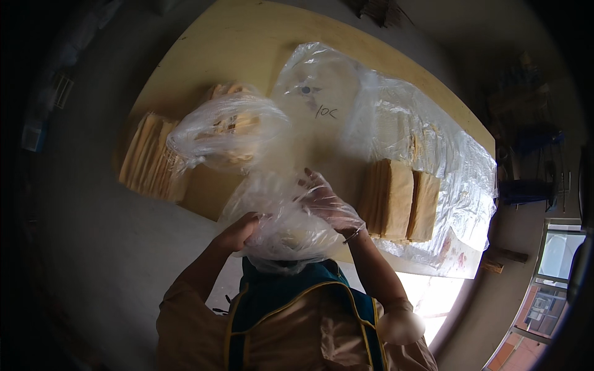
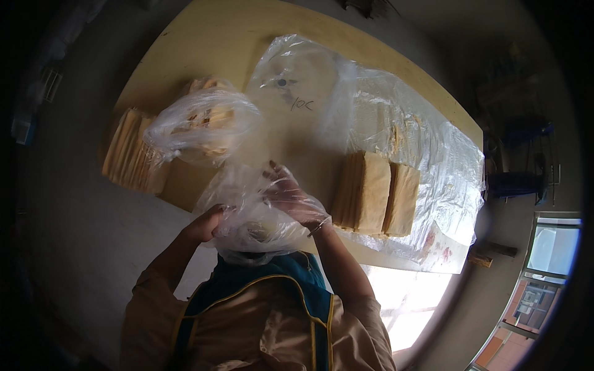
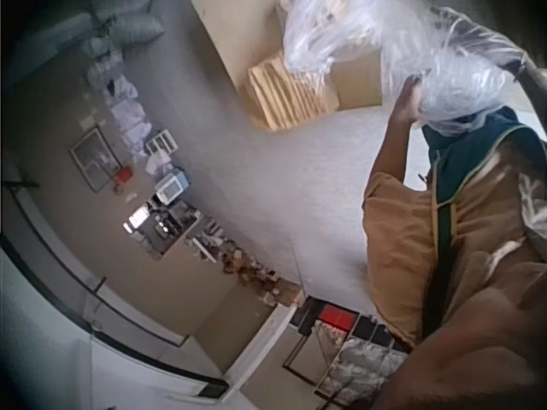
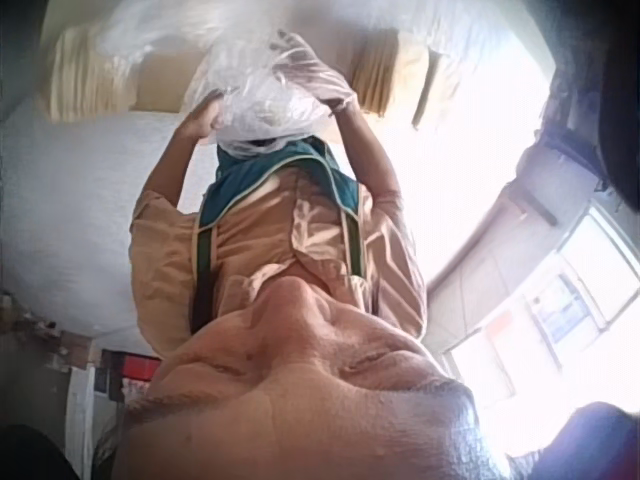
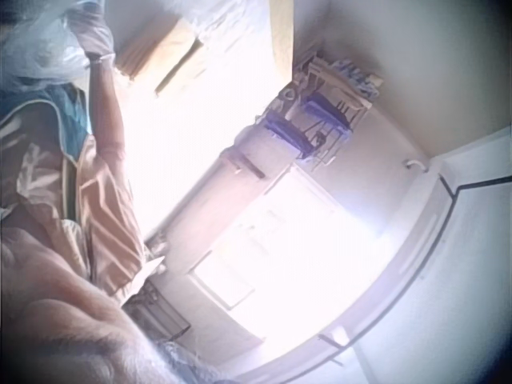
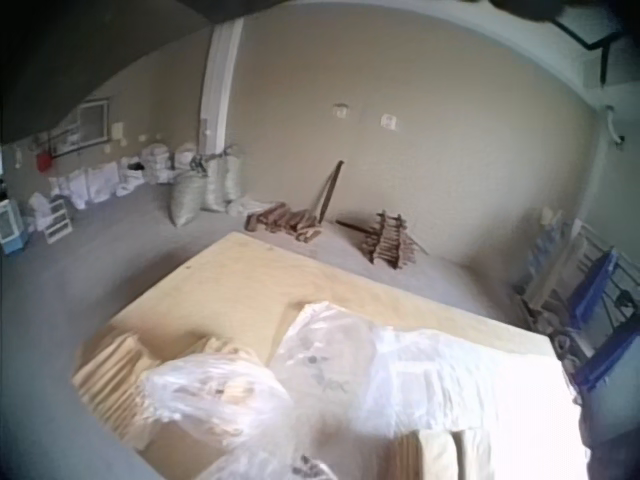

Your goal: The person arranges rectangular flat food items on a table covered with plastic wrap, then places them into plastic bags and seals them. The person handles the items by hand and organizes them into neat stacks before bagging.

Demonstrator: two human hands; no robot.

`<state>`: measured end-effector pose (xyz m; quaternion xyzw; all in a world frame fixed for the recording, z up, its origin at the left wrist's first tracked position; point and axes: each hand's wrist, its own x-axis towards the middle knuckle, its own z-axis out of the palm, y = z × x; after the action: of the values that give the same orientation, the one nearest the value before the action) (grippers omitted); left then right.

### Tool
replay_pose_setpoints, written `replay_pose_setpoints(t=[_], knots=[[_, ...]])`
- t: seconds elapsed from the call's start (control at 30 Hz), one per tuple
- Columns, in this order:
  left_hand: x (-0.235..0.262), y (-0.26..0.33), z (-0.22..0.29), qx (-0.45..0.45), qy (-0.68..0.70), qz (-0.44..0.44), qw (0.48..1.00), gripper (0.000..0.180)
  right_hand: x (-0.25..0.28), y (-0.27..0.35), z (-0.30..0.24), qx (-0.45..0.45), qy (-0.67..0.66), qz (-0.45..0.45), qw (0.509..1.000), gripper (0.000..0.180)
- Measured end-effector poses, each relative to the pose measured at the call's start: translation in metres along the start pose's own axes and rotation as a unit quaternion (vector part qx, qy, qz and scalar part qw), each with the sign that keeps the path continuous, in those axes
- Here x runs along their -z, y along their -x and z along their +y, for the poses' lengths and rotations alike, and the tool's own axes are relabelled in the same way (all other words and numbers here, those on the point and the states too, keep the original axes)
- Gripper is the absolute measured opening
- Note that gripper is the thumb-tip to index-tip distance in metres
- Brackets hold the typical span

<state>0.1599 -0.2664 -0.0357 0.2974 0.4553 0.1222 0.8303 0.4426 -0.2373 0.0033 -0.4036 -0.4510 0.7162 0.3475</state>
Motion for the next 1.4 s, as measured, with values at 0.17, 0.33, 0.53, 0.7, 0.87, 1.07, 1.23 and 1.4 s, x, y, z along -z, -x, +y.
replay_pose_setpoints(t=[0.17, 0.33, 0.53, 0.7, 0.87, 1.07, 1.23, 1.4], knots=[[-0.016, 0.023, -0.018, -0.165, -0.102, -0.160, 0.968, 0.039, 0.071, -0.035, 0.009, 0.029, -0.415, 0.151, 0.897, 0.027], [-0.037, 0.010, 0.002, -0.197, 0.440, -0.116, 0.868, 0.041, 0.050, -0.001, 0.076, -0.044, 0.152, 0.072, 0.985, 0.060], [-0.028, -0.004, 0.004, -0.158, 0.347, 0.023, 0.924, 0.048, 0.016, -0.004, 0.066, 0.014, 0.180, 0.113, 0.977, 0.045], [0.027, 0.026, 0.011, -0.224, -0.027, 0.138, 0.964, 0.069, 0.062, 0.012, 0.018, 0.025, -0.135, 0.116, 0.984, 0.031], [-0.003, 0.017, 0.052, -0.385, -0.480, 0.301, 0.728, 0.102, 0.059, 0.005, 0.043, 0.031, -0.148, 0.158, 0.976, 0.044], [-0.055, -0.064, 0.093, -0.183, -0.574, 0.229, 0.765, 0.073, 0.059, -0.022, 0.029, 0.038, 0.259, 0.137, 0.955, 0.047], [-0.012, -0.109, 0.088, -0.254, -0.483, 0.274, 0.792, 0.024, 0.009, 0.015, 0.027, 0.204, 0.558, 0.241, 0.767, 0.043], [0.014, -0.156, 0.101, -0.191, -0.448, 0.303, 0.819, 0.025, -0.021, 0.038, 0.072, 0.253, 0.709, 0.055, 0.657, 0.034]])
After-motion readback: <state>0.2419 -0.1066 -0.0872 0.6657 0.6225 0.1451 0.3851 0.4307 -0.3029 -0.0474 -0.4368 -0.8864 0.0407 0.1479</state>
